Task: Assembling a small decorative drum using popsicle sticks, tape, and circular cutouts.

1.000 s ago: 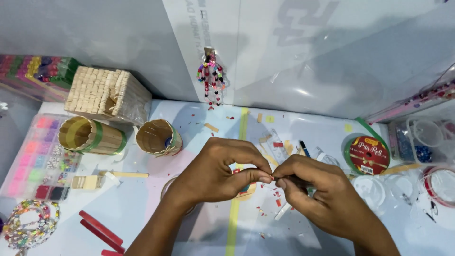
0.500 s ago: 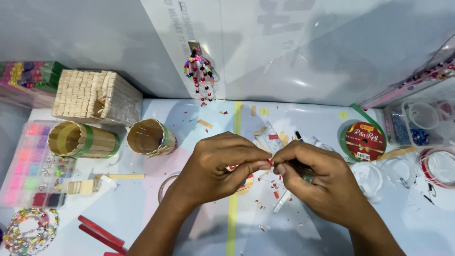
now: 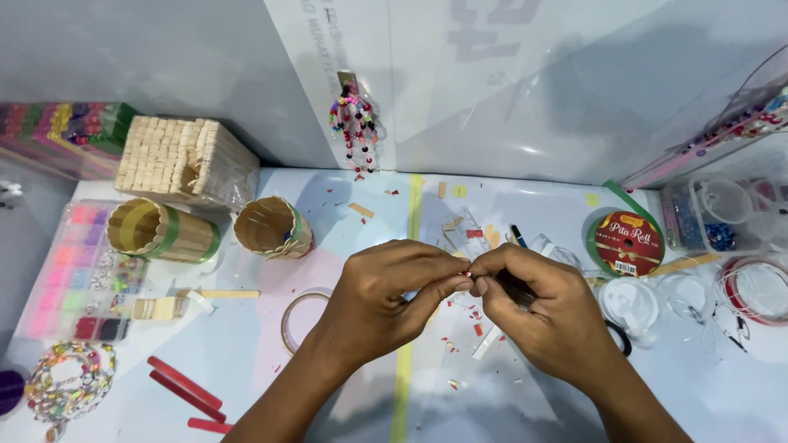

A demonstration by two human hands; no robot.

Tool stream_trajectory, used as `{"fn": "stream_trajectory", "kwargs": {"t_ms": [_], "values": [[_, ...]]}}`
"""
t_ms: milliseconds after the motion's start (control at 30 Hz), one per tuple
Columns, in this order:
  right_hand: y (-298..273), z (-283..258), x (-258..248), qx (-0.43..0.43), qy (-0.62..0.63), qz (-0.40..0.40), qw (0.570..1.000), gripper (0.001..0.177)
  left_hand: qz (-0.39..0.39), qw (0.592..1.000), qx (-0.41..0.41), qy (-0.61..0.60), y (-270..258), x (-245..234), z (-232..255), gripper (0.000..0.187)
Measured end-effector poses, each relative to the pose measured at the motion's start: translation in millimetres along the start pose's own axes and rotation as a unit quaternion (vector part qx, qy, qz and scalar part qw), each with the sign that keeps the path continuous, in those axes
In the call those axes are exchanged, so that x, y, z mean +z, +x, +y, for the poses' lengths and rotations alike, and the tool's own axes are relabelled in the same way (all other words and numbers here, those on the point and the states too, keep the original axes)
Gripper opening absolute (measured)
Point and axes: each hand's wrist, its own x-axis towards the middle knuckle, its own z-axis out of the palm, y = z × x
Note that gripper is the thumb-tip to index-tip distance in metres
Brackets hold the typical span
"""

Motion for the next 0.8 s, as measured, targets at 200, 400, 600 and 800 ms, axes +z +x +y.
{"fn": "stream_trajectory", "kwargs": {"t_ms": [200, 400, 600, 800], "values": [[-4, 2, 3, 0.032, 0.051, -0.030, 0.998, 0.010, 0.011, 0.997, -0.013, -0.069, -16, 3, -4, 0.021], [-4, 9, 7, 0.099, 0.091, -0.068, 0.989, 0.011, 0.025, 0.991, -0.055, -0.118, -31, 8, -10, 0.018], [0, 6, 15, 0.138, 0.093, -0.073, 0.983, 0.011, 0.045, 0.942, -0.231, -0.238, -41, 14, -19, 0.009], [3, 11, 14, 0.173, 0.098, -0.071, 0.977, 0.016, 0.049, 0.942, -0.235, -0.233, -46, 15, -29, 0.012]]}}
